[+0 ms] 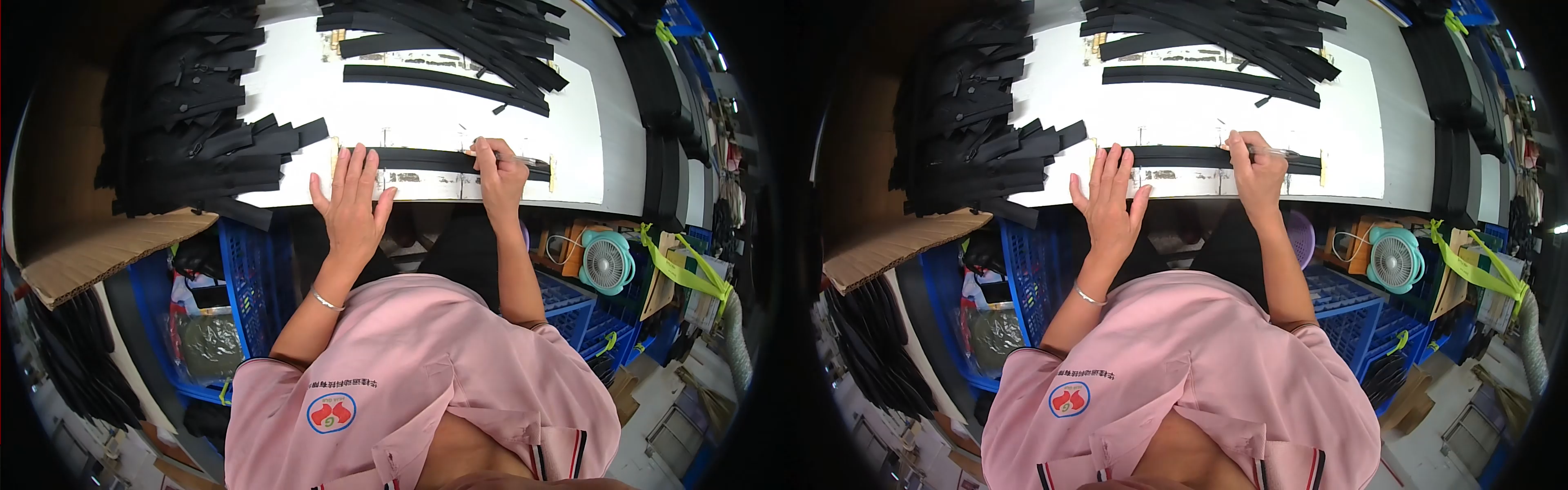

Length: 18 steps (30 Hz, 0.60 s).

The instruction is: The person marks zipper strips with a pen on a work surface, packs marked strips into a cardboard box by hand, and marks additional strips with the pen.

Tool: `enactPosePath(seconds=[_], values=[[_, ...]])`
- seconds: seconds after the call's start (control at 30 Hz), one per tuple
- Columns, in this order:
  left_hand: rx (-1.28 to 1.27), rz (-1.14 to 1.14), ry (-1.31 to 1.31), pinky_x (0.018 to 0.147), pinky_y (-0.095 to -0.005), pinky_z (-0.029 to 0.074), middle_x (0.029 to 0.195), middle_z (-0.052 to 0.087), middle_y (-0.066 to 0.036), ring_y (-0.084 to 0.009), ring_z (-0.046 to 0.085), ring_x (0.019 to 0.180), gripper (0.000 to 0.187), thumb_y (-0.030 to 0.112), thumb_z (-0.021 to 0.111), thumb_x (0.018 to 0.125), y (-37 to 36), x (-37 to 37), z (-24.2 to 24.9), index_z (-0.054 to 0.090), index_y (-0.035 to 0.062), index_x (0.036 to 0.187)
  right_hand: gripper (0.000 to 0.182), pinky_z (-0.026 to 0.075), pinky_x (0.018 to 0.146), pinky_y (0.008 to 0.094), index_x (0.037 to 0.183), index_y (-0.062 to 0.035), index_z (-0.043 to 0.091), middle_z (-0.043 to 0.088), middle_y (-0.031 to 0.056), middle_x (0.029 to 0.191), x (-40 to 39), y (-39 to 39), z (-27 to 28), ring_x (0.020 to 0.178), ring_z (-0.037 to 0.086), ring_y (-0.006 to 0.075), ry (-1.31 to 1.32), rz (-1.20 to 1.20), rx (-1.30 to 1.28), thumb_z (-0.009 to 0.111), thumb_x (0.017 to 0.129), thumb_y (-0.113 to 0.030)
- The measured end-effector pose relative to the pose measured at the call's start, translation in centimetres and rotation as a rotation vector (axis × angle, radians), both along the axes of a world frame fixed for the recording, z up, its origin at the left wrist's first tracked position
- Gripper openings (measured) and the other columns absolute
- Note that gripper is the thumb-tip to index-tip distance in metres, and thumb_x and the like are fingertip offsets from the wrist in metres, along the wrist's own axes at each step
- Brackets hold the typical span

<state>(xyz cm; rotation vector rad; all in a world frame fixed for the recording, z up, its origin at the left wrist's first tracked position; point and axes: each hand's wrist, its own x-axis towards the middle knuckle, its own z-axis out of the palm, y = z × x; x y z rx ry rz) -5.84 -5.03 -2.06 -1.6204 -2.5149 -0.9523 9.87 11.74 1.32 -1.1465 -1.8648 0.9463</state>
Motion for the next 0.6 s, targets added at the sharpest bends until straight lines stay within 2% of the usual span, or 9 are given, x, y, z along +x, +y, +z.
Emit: enactPosePath(seconds=[0.2, 0.47, 0.57, 0.6], values=[[-0.023, -0.010, 0.027, 0.118, -0.0591, 0.006, 0.153, 0.048, -0.010, -0.0272, 0.038, 0.146, 0.061, 0.030, 0.070, 0.093, -0.1, -0.1, 0.0, 0.051, 0.0083, 0.146, 0.021, 0.040, 0.049, 0.0264, 0.086, -0.0012, 0.070, 0.060, 0.0040, 0.060, 0.2, 0.3, -1.8, 0.052, 0.052, 0.0070, -0.019, 0.020, 0.092, 0.066, 0.098, -0.018], [0.005, 0.042, -0.041, 0.119, -0.0574, 0.007, 0.153, 0.049, -0.010, -0.0283, 0.037, 0.147, 0.057, 0.024, 0.070, 0.092, 0.3, 0.6, 1.5, 0.053, 0.0094, 0.145, 0.019, 0.043, 0.048, 0.0304, 0.083, -0.0031, 0.068, 0.061, 0.0056, 0.061, 0.0, 0.2, -1.4, 0.049, 0.056, 0.0156, -0.124, 0.050, 0.216, 0.067, 0.096, -0.016], [0.072, -0.089, -0.072, 0.118, -0.0570, 0.013, 0.150, 0.051, -0.011, -0.0292, 0.040, 0.143, 0.054, 0.022, 0.072, 0.090, 1.9, 1.9, 2.7, 0.057, 0.0088, 0.141, 0.018, 0.043, 0.049, 0.0303, 0.083, -0.0031, 0.068, 0.063, 0.0053, 0.065, 0.0, 0.3, -1.8, 0.049, 0.058, 0.0168, -0.123, 0.055, 0.232, 0.066, 0.096, -0.015], [0.166, -0.138, -0.108, 0.115, -0.0530, 0.024, 0.140, 0.058, -0.010, -0.0288, 0.050, 0.131, 0.047, 0.018, 0.073, 0.088, 2.8, 2.4, 2.9, 0.063, 0.0094, 0.133, 0.018, 0.044, 0.049, 0.0302, 0.083, -0.0031, 0.068, 0.063, 0.0051, 0.066, 0.0, 0.4, -1.9, 0.050, 0.058, 0.0169, -0.121, 0.053, 0.234, 0.066, 0.097, -0.015]])
